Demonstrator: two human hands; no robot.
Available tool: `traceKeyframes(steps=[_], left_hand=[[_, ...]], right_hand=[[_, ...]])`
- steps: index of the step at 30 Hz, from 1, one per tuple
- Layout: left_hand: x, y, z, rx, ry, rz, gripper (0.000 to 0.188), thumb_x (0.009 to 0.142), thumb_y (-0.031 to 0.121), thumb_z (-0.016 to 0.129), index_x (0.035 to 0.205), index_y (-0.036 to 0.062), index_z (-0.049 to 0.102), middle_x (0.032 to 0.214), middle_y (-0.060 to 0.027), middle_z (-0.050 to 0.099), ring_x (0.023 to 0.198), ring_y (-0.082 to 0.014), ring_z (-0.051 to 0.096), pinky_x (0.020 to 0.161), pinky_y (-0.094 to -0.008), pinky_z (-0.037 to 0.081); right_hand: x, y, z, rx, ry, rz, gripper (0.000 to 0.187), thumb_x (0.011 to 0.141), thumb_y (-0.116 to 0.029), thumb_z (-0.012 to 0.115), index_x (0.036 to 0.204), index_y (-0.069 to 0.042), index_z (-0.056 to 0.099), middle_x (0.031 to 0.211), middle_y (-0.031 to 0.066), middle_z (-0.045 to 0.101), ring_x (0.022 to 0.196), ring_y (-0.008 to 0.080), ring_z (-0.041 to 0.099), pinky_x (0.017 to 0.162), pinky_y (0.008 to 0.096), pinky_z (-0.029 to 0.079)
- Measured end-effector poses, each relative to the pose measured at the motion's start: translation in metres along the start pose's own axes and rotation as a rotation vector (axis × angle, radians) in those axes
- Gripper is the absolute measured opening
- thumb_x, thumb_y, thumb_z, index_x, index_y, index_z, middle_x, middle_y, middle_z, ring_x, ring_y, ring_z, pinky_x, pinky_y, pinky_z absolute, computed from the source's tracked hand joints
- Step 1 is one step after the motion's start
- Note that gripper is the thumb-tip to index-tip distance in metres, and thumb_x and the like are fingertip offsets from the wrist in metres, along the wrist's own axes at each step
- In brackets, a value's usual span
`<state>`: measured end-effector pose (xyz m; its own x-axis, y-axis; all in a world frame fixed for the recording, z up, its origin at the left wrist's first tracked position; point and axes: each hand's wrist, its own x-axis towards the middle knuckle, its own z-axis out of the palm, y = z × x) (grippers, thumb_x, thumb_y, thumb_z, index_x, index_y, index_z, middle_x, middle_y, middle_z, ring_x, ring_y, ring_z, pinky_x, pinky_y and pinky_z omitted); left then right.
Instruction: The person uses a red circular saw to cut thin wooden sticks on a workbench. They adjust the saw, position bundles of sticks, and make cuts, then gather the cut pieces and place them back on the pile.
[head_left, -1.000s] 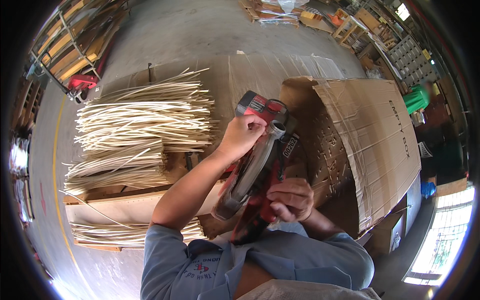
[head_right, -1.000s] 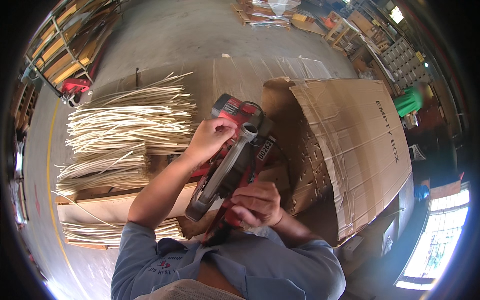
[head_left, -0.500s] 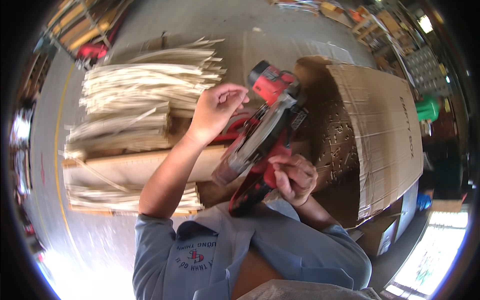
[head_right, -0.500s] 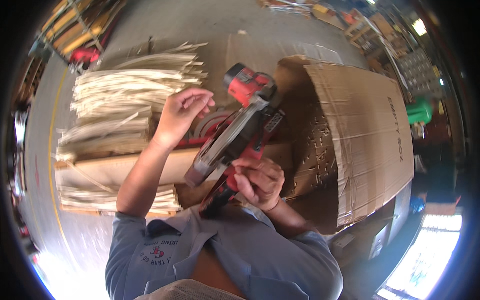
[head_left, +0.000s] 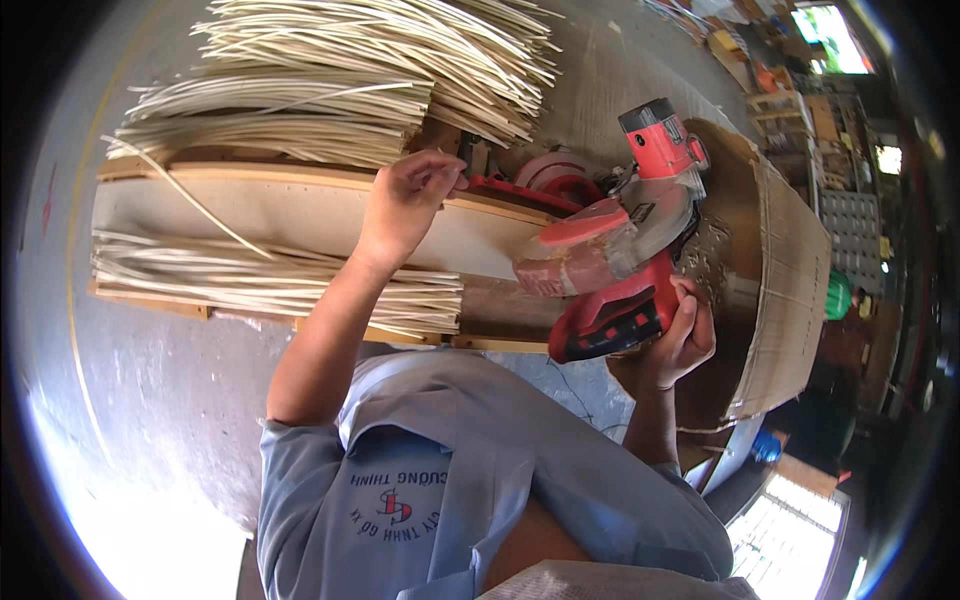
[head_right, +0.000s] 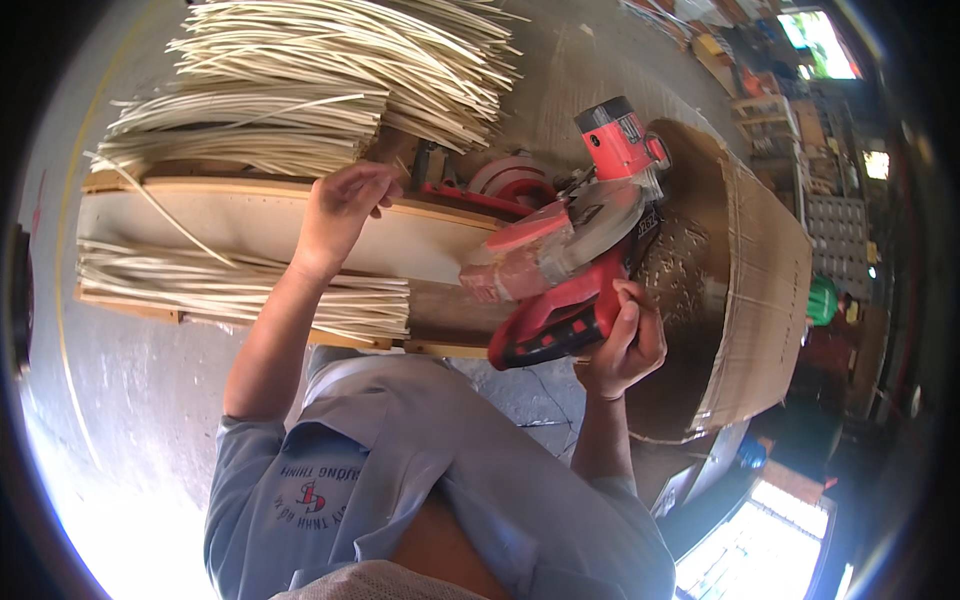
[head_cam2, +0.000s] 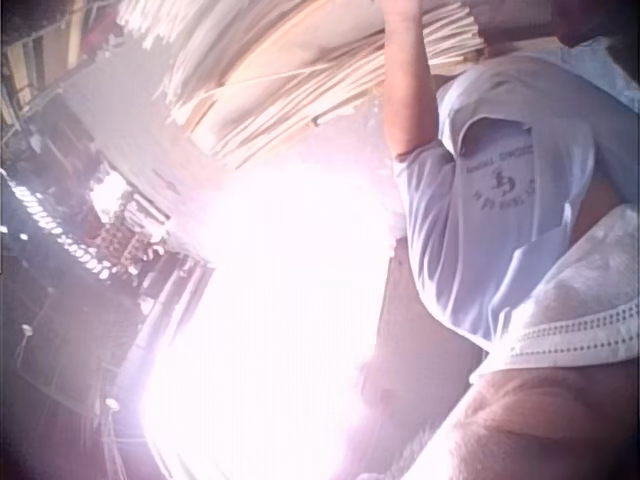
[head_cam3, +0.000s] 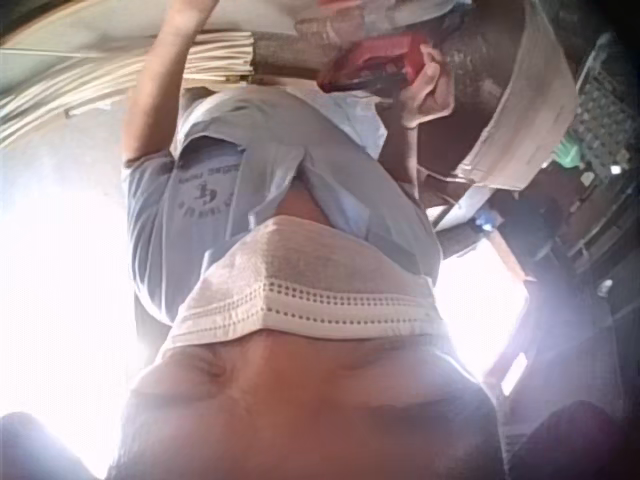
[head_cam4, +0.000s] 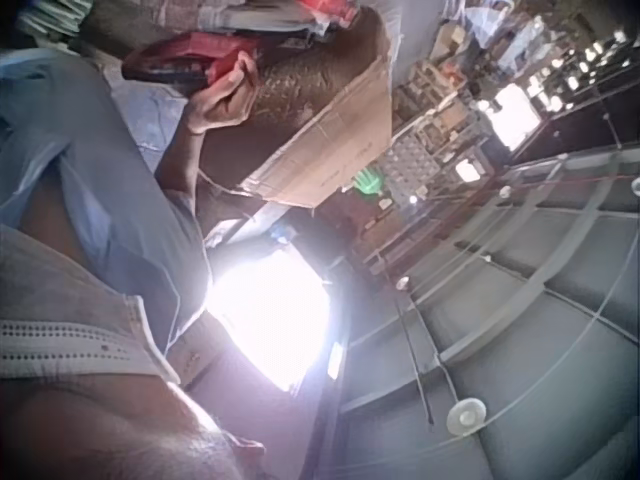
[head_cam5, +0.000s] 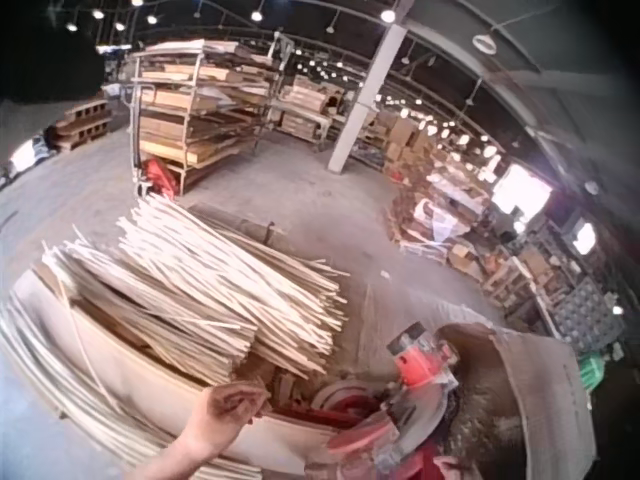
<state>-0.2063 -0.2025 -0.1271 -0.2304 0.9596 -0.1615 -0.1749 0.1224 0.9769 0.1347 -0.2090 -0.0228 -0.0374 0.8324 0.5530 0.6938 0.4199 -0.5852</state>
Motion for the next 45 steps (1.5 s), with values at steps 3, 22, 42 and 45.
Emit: traceKeyframes(steps=[3,22,42,45], left_hand=[[0.005,-0.013,-0.028,0.0,-0.089,-0.046,0.021,0.103,0.016,0.064,0.113,0.0006,0.074,0.093,-0.0056,0.076,0.081,-0.0101,0.066,0.074,-0.0259,0.053],[-0.09,0.002,0.034,0.351,-0.784,0.026,0.022,0.106,0.014,0.063,0.116,-0.0033,0.072,0.095,-0.0057,0.074,0.083,-0.0086,0.064,0.071,-0.0243,0.051],[-0.169,0.015,0.117,0.983,-0.521,0.921,0.042,0.1,0.003,0.065,0.141,0.0031,0.061,0.149,-0.0127,0.049,0.093,-0.0162,0.062,0.076,-0.0299,0.055],[-0.171,0.012,0.125,1.063,-0.482,0.903,0.042,0.101,0.007,0.065,0.142,0.0068,0.062,0.149,-0.0131,0.049,0.092,-0.0157,0.062,0.076,-0.0307,0.054]], right_hand=[[-0.01,-0.016,0.005,-0.134,0.074,0.207,0.03,0.106,-0.017,0.058,0.11,0.005,0.077,0.107,0.0111,0.078,0.099,0.0204,0.072,0.095,0.0351,0.055],[-0.031,-0.002,0.008,0.073,0.214,0.232,0.032,0.097,-0.037,0.073,0.112,-0.009,0.08,0.09,0.0103,0.08,0.083,0.0211,0.077,0.079,0.0346,0.059],[-0.036,0.013,0.009,0.269,0.186,0.166,0.034,0.092,-0.048,0.062,0.103,-0.023,0.082,0.096,0.0116,0.077,0.093,0.0374,0.073,0.084,0.0481,0.059],[-0.037,0.017,0.007,0.308,0.133,0.157,0.032,0.094,-0.046,0.062,0.106,-0.024,0.082,0.101,0.01,0.078,0.096,0.0358,0.073,0.084,0.0476,0.058]])
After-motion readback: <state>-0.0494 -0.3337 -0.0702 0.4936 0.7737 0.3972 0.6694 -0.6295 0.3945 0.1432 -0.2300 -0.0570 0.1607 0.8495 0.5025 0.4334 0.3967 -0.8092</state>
